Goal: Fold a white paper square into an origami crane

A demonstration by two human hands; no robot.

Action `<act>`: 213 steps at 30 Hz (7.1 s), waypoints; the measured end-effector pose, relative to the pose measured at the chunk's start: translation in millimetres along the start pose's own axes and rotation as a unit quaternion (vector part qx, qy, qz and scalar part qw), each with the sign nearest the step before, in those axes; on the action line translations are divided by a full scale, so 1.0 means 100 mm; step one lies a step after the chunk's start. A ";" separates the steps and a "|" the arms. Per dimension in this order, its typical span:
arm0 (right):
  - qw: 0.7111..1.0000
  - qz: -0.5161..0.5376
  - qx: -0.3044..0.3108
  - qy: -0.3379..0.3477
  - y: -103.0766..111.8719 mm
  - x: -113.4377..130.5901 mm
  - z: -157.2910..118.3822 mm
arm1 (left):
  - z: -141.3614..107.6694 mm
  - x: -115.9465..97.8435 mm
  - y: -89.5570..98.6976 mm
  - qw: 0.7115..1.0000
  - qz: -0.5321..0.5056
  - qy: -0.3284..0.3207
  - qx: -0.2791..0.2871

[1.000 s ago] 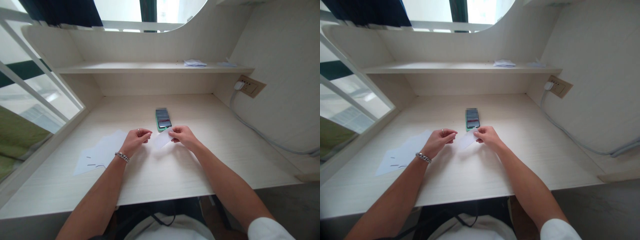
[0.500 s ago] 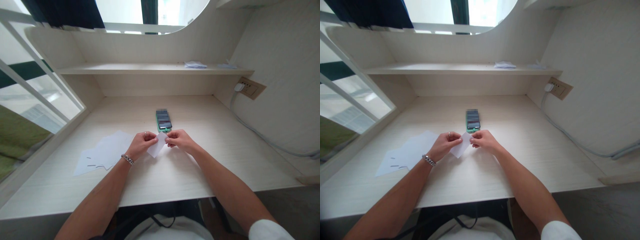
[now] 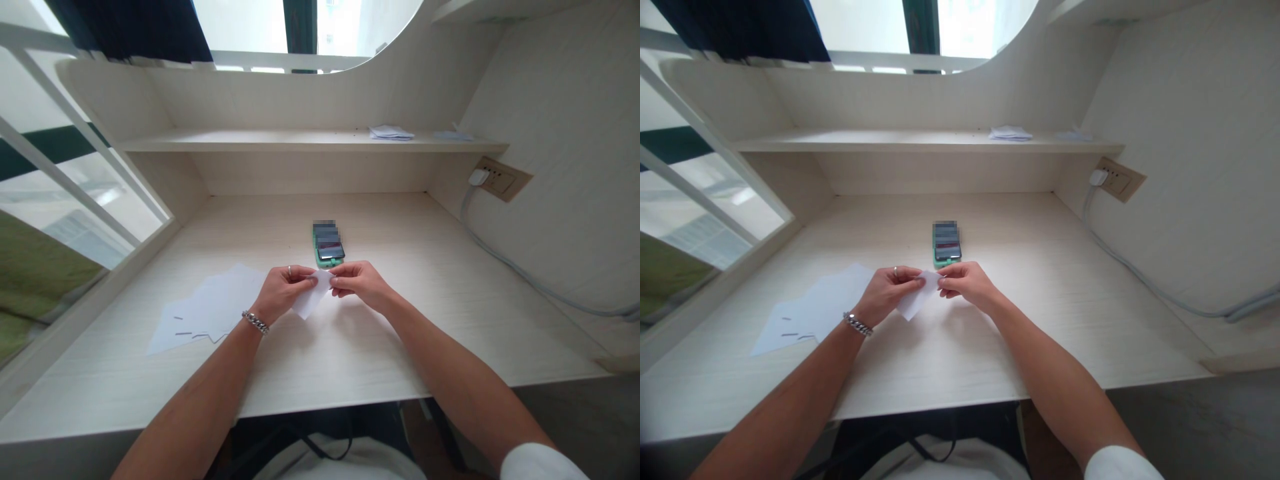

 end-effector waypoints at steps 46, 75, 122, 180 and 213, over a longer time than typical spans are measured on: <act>0.999 0.023 0.011 0.030 -0.12 -0.01 0.00 | -0.07 -0.23 -0.04 0.991 0.070 -0.110 -0.006; 1.000 0.010 0.012 0.005 -0.09 -0.02 0.00 | -0.05 -0.25 -0.12 0.985 0.106 -0.113 0.072; 0.993 -0.077 -0.059 0.074 -0.05 0.09 -0.02 | 0.00 -0.04 -0.10 0.998 -0.010 -0.043 0.041; 0.996 -0.040 -0.009 0.085 -0.12 0.15 -0.02 | -0.04 -0.07 0.02 0.998 0.064 -0.022 -0.006; 0.997 -0.067 -0.011 0.026 -0.10 0.01 0.01 | 0.00 0.07 -0.07 0.999 -0.019 0.018 0.026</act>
Point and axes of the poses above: each hand's wrist, its own z-axis towards the middle knuckle, its own y-axis out of the back of the hand, x = y × z, the point moved 10 cm from there along z, towards the middle knuckle, and after that the axes turned 10 degrees about x, right-handed, at the moved point
